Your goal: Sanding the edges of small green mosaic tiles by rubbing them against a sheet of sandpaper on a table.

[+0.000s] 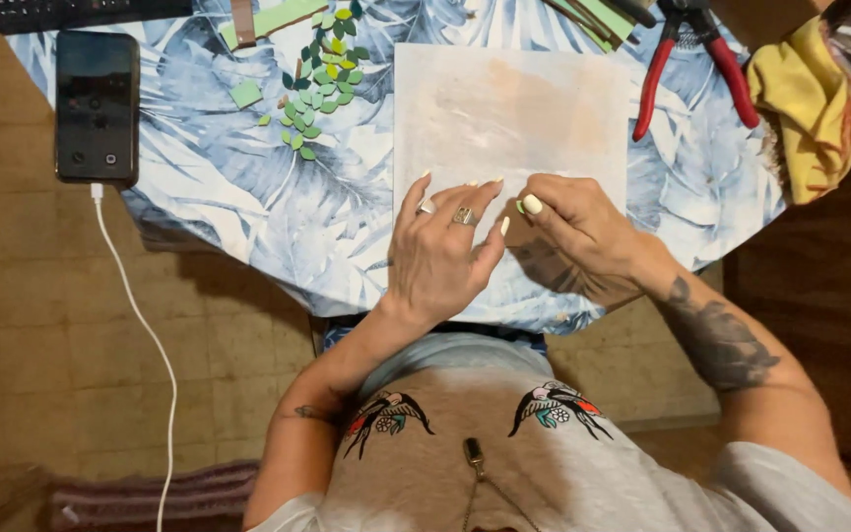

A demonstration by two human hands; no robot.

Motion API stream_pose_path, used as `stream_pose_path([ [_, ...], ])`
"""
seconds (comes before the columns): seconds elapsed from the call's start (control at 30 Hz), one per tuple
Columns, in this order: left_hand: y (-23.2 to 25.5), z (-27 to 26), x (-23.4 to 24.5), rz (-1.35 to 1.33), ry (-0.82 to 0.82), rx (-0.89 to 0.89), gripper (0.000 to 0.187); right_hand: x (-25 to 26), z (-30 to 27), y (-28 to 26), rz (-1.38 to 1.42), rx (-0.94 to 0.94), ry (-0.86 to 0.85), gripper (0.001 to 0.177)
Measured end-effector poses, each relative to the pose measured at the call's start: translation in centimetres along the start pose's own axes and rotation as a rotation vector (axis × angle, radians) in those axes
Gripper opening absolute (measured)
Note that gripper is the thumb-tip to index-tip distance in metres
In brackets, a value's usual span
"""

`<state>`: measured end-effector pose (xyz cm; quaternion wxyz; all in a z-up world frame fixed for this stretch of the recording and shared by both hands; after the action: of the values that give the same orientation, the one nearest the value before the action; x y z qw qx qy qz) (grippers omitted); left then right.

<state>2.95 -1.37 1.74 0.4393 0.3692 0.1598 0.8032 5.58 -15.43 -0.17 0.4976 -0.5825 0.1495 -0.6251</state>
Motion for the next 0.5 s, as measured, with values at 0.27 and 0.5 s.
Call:
stream_pose_path([
  [0.27,-0.7,-0.4,-1.3,-0.076,0.017,0.036,0.026,-0.8,0.8,-1.3,0.078,0.011,0.062,0.027],
  [0.5,-0.2,-0.1,-0.6,-0.055,0.086,0.017,0.011,-0.6,0.9,-1.9,0.103,0.016,0.106,0.027],
])
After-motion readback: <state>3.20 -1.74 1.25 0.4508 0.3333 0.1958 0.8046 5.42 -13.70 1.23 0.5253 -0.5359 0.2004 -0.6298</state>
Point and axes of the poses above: each hand's wrist, its own z-axis towards the middle knuckle, its own x-axis out of the back of the hand, y = z × x, the point moved 6 cm from there along z, towards the middle knuckle, and after that the axes turned 15 degrees about y, right-handed, at the moved point
